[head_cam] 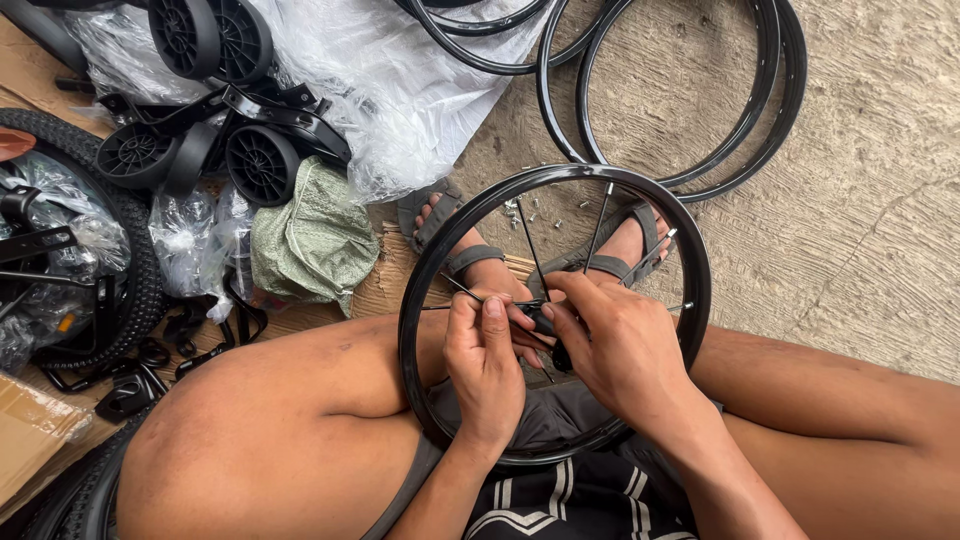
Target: The person assembles a bicycle wheel by inserting spokes into the hub and rim, then securing them with nipples. They work methodically around the rim, threading each spoke and tightening it by hand.
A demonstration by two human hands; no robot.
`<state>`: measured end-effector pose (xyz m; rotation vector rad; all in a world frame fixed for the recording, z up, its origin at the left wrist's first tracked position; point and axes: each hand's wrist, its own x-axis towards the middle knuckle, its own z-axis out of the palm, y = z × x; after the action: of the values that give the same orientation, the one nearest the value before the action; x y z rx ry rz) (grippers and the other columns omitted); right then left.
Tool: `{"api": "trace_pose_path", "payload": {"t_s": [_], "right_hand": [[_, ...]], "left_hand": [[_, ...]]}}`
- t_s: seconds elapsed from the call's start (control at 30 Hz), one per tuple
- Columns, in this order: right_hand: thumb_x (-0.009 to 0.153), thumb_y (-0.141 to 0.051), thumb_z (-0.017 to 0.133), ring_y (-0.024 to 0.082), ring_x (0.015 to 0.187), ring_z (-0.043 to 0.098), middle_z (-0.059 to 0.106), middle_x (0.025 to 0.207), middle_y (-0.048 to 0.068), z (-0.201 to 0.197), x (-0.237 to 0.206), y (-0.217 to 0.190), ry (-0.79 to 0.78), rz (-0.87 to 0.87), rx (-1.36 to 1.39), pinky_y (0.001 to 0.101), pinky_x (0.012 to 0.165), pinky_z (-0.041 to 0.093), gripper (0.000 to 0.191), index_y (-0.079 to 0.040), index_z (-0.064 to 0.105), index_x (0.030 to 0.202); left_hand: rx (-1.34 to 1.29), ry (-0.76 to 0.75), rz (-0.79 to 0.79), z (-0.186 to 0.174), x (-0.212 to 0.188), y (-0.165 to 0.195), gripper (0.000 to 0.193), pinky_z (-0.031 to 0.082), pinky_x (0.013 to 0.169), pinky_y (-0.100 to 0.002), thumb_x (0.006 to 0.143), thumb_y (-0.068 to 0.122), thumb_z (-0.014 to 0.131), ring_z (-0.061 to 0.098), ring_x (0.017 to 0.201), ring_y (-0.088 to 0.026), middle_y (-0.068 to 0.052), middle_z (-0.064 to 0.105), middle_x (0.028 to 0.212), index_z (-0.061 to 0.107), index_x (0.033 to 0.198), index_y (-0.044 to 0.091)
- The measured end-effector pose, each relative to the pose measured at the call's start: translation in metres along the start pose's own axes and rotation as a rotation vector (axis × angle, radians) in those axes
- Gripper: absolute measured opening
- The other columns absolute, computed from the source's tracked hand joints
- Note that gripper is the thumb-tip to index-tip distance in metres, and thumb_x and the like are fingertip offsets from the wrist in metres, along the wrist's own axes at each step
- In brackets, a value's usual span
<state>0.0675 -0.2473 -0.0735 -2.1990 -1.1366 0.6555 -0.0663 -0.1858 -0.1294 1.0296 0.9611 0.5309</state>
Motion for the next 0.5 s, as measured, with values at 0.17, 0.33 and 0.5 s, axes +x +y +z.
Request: {"api": "trace_pose_path", "payload": {"t_s": [0.17, 0.33, 0.5], "right_hand": [[0.091, -0.017, 0.069, 0.033, 0.077, 0.074, 0.075, 0.086, 0.014, -0.0013, 0.0061, 0.0007, -0.014, 0.011, 0.017, 0.042, 0.063, 0.056, 0.023, -0.005, 0.07, 0.111], [0.091, -0.016, 0.069, 0.032, 0.075, 0.073, 0.075, 0.082, 0.014, 0.0012, 0.0088, 0.0011, -0.01, 0.032, 0.038, 0.0424, 0.062, 0.055, 0.023, -0.006, 0.07, 0.112], [0.091, -0.017, 0.069, 0.032, 0.074, 0.073, 0.075, 0.079, 0.013, 0.0037, 0.0101, 0.0035, -0.016, 0.007, 0.032, 0.0436, 0.06, 0.054, 0.025, -0.006, 0.07, 0.113]], "left_hand": [[-0.031, 0.032, 0.01, 0.0014, 0.0034, -0.0012, 0.023, 0.051, 0.047, -0.02, 0.111, 0.022, 0.043, 0.063, 0.06, -0.008, -0.007, 0.063, 0.083, 0.051, 0.106, 0.002], [-0.017, 0.051, 0.02, 0.0002, 0.0056, -0.0038, 0.023, 0.053, 0.048, -0.02, 0.111, 0.022, 0.043, 0.065, 0.06, -0.009, -0.008, 0.064, 0.085, 0.052, 0.106, 0.001], [-0.053, 0.068, 0.033, 0.0012, 0.0051, -0.0064, 0.023, 0.054, 0.048, -0.02, 0.112, 0.022, 0.043, 0.065, 0.06, -0.01, -0.009, 0.064, 0.087, 0.051, 0.107, 0.001]]}}
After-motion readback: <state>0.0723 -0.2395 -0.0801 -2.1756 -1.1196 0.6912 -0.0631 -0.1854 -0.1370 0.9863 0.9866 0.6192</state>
